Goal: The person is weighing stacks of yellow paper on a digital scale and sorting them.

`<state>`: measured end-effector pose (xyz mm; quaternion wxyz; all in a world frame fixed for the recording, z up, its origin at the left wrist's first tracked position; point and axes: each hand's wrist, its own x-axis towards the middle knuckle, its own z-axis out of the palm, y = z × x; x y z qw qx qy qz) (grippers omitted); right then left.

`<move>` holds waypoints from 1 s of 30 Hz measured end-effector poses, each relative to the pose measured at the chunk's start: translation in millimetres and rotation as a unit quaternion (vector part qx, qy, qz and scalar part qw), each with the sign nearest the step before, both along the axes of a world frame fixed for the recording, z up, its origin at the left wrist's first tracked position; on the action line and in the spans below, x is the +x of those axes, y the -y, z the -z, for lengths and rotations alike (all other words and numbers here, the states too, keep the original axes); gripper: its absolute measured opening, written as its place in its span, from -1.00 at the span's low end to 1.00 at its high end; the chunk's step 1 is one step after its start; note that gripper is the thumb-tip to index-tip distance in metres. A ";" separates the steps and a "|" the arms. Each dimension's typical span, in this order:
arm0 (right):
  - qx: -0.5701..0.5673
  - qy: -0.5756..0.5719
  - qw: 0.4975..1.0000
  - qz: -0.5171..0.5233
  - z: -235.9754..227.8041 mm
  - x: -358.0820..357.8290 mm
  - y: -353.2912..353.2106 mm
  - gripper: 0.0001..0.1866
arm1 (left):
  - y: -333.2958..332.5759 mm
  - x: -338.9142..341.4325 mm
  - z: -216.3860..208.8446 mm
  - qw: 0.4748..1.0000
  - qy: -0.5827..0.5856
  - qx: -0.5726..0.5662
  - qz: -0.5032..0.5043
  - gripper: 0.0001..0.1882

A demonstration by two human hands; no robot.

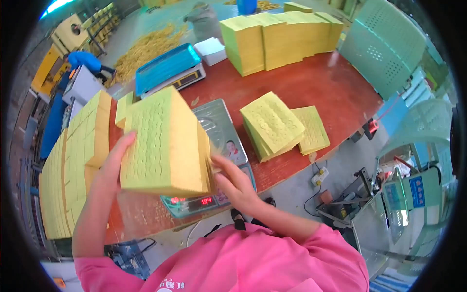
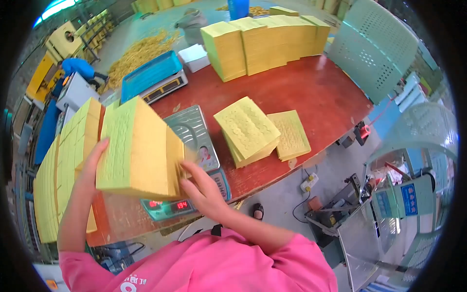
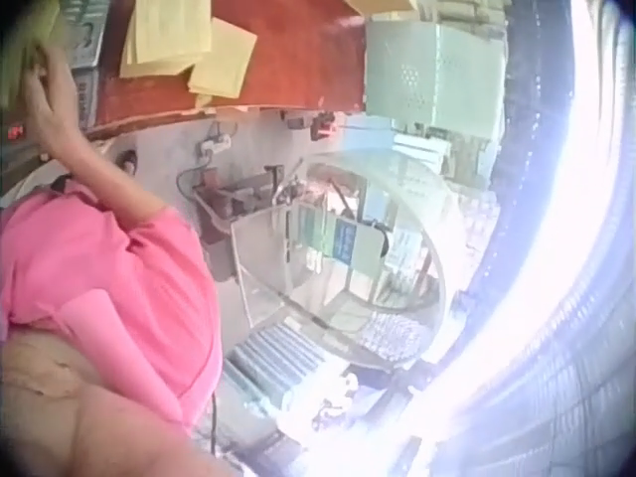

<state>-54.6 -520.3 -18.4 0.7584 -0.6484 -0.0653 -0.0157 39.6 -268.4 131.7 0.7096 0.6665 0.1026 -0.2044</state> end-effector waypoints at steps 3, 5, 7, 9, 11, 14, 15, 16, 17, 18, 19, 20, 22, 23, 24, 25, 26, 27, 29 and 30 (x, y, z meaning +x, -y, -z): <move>0.000 -0.069 0.996 0.048 34.5 -22.6 14.7 -0.61 | -3.1 8.5 5.1 0.999 -0.009 -0.005 0.037 -0.37; 0.207 -0.303 0.927 -0.079 40.9 -16.8 6.1 -0.63 | -9.8 15.7 7.8 0.998 -0.009 -0.005 0.063 -0.37; 0.274 -0.309 0.907 -0.089 52.8 -8.2 -4.0 -0.62 | -16.5 29.3 20.6 0.998 0.033 0.012 0.058 -0.37; 0.309 -0.303 0.893 -0.122 52.9 -7.1 -8.5 -0.59 | -23.0 29.1 22.7 0.997 0.036 0.022 0.066 -0.37; 0.223 -0.281 0.923 -0.143 31.0 -10.8 2.4 -0.56 | -21.0 17.5 25.5 0.997 0.031 0.031 0.066 -0.36; 0.224 -0.215 0.940 -0.140 11.0 -13.4 22.3 -0.57 | -0.4 -5.2 15.1 0.999 0.042 0.019 0.000 -0.41; 0.236 -0.196 0.944 -0.125 -0.4 -12.4 32.0 -0.59 | 6.4 -8.5 13.4 0.997 0.072 -0.010 -0.026 -0.45; 0.236 -0.194 0.944 -0.126 -13.6 -9.3 46.1 -0.59 | 12.8 -12.0 10.3 0.992 0.102 -0.040 -0.055 -0.49; 0.182 -0.142 0.964 -0.134 -26.7 -4.0 65.9 -0.58 | 17.9 -11.2 4.6 0.992 0.103 -0.039 -0.056 -0.49; 0.128 -0.088 0.978 -0.140 -34.7 3.5 88.1 -0.57 | 21.9 -6.7 -2.0 0.983 0.185 -0.003 -0.013 -0.49; 0.090 -0.078 0.985 -0.127 -39.6 10.9 112.8 -0.55 | 33.9 -2.7 -6.5 0.963 0.266 0.030 0.033 -0.49; 0.071 -0.058 0.988 -0.123 -53.9 20.1 142.5 -0.57 | 54.7 4.0 -7.8 0.962 0.269 0.030 0.032 -0.49; 0.075 0.027 0.995 -0.058 -74.4 35.5 193.6 -0.58 | 116.3 15.9 -23.6 0.963 0.265 -0.017 0.035 -0.49; 0.061 0.030 0.997 -0.042 -70.6 48.7 227.1 -0.57 | 159.0 38.5 -18.7 0.965 0.252 -0.055 0.052 -0.49; 0.055 0.039 0.997 -0.039 -66.6 62.2 263.3 -0.56 | 202.5 49.7 -22.1 0.964 0.246 -0.083 0.059 -0.49; 0.017 0.022 0.999 -0.026 -58.9 73.3 301.7 -0.53 | 243.7 58.3 -24.5 0.962 0.241 -0.112 0.070 -0.48; 0.006 -0.010 0.999 -0.036 -58.8 81.0 337.3 -0.50 | 279.1 67.4 -14.1 0.963 0.237 -0.112 0.058 -0.47; 0.020 -0.024 0.999 -0.020 -55.8 89.6 366.7 -0.49 | 312.8 78.8 0.2 0.964 0.235 -0.112 0.045 -0.46; 0.025 -0.054 0.998 0.007 -39.5 111.0 422.6 -0.45 | 376.0 105.8 23.0 0.962 0.161 -0.202 0.087 -0.42; 0.014 -0.069 0.997 0.022 -28.4 120.9 449.9 -0.43 | 410.5 111.0 30.4 0.965 0.155 -0.172 0.119 -0.39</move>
